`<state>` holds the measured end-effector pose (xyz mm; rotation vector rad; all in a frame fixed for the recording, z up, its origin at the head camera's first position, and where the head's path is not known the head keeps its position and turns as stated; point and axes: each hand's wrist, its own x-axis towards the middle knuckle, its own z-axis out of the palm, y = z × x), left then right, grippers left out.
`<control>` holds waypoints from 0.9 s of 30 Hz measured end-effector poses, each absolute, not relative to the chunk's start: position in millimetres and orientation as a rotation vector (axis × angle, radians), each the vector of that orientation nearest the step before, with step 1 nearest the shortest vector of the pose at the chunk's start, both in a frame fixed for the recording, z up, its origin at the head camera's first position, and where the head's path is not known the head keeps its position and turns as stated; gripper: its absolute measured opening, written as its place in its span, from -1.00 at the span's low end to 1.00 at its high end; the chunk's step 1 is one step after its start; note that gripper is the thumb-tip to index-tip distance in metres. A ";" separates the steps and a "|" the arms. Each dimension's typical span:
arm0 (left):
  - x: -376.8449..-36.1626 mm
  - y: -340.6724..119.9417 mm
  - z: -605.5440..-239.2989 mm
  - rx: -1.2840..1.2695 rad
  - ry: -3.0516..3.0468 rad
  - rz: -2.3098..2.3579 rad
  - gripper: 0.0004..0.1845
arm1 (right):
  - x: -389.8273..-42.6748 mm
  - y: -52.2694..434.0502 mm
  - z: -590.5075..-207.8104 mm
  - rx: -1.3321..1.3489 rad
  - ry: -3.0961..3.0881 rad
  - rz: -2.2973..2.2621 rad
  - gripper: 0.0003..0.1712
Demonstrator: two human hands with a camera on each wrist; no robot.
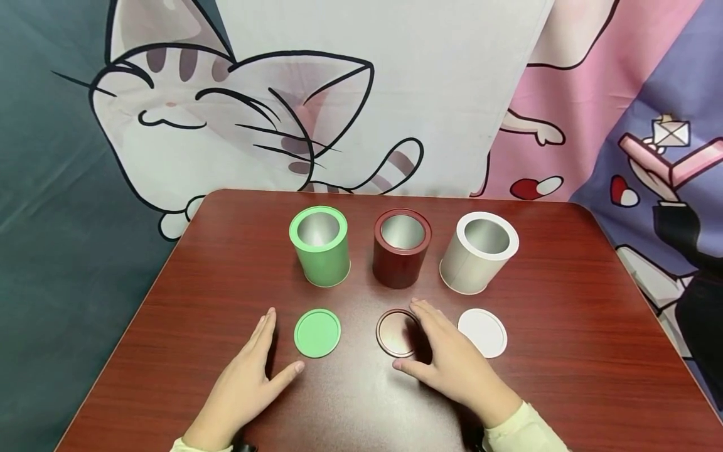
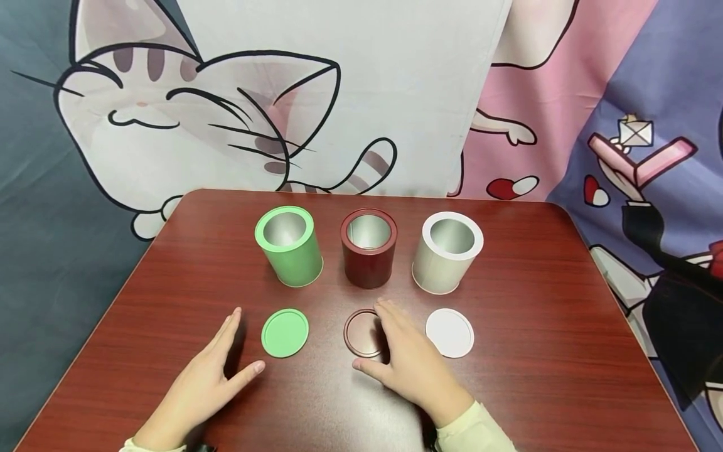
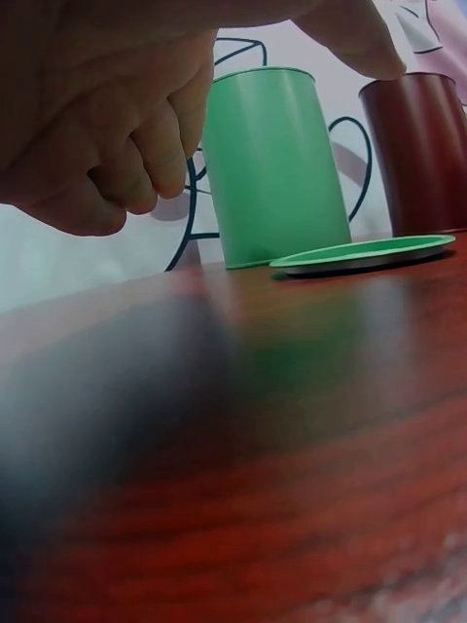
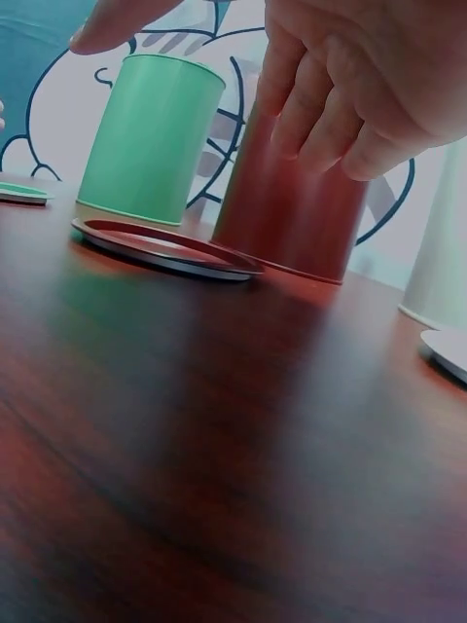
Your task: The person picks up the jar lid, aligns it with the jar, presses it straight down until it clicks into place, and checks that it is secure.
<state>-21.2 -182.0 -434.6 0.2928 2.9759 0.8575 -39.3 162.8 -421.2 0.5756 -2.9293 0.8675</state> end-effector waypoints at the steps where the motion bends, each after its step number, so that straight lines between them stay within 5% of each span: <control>1: -21.3 -182.2 -435.1 0.293 2.975 0.858 0.05 | -39.5 161.4 -422.1 0.581 -2.928 0.869 0.09; 27: -24.8 -182.4 -445.1 0.315 3.003 0.810 0.02 | -43.4 130.9 -433.6 0.714 -2.964 0.910 0.09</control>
